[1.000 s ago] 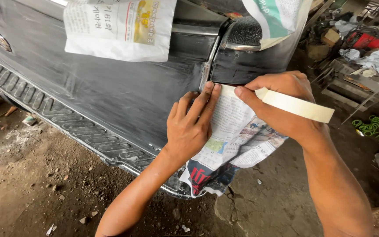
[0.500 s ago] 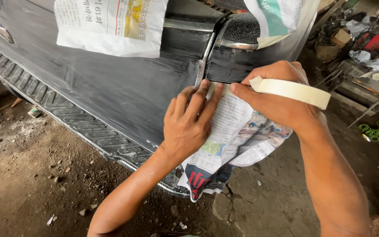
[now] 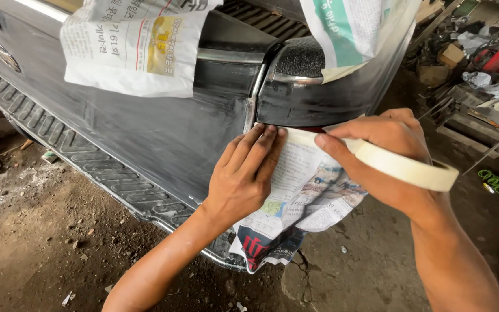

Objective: Masking the tail light area of a pickup truck with newspaper and masking tape for preparation before painting.

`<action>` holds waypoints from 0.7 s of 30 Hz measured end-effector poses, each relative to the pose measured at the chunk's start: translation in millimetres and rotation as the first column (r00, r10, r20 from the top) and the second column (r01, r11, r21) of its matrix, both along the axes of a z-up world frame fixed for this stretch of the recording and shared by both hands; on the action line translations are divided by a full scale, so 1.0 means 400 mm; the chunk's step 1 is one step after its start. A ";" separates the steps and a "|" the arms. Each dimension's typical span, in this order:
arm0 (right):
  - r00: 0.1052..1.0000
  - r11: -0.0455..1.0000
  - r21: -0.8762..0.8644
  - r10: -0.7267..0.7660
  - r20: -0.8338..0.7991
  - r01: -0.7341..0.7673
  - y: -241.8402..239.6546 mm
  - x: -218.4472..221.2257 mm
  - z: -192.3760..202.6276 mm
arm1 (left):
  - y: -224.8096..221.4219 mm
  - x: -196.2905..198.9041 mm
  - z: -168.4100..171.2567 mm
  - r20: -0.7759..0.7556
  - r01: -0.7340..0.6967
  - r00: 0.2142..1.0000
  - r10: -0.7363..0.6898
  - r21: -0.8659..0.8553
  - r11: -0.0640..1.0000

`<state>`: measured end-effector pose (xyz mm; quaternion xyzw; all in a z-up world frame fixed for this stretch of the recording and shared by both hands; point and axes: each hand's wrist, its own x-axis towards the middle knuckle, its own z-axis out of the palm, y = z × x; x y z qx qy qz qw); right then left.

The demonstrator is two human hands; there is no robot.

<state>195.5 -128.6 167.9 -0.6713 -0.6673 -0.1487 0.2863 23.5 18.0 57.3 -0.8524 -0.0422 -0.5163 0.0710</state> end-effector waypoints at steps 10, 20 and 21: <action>0.991 0.989 -0.137 -0.071 -0.114 0.056 0.040 0.072 0.000 | -0.005 -0.007 0.019 -0.041 -0.065 0.997 0.066 0.031 0.997; 0.967 0.970 -0.231 -0.126 -0.221 0.073 0.060 0.098 -0.010 | -0.008 -0.011 0.029 -0.060 -0.079 0.995 0.082 0.046 0.996; 0.965 0.968 -0.239 -0.132 -0.226 0.076 0.061 0.099 -0.011 | -0.012 -0.011 0.031 -0.080 -0.102 0.991 0.106 0.052 0.993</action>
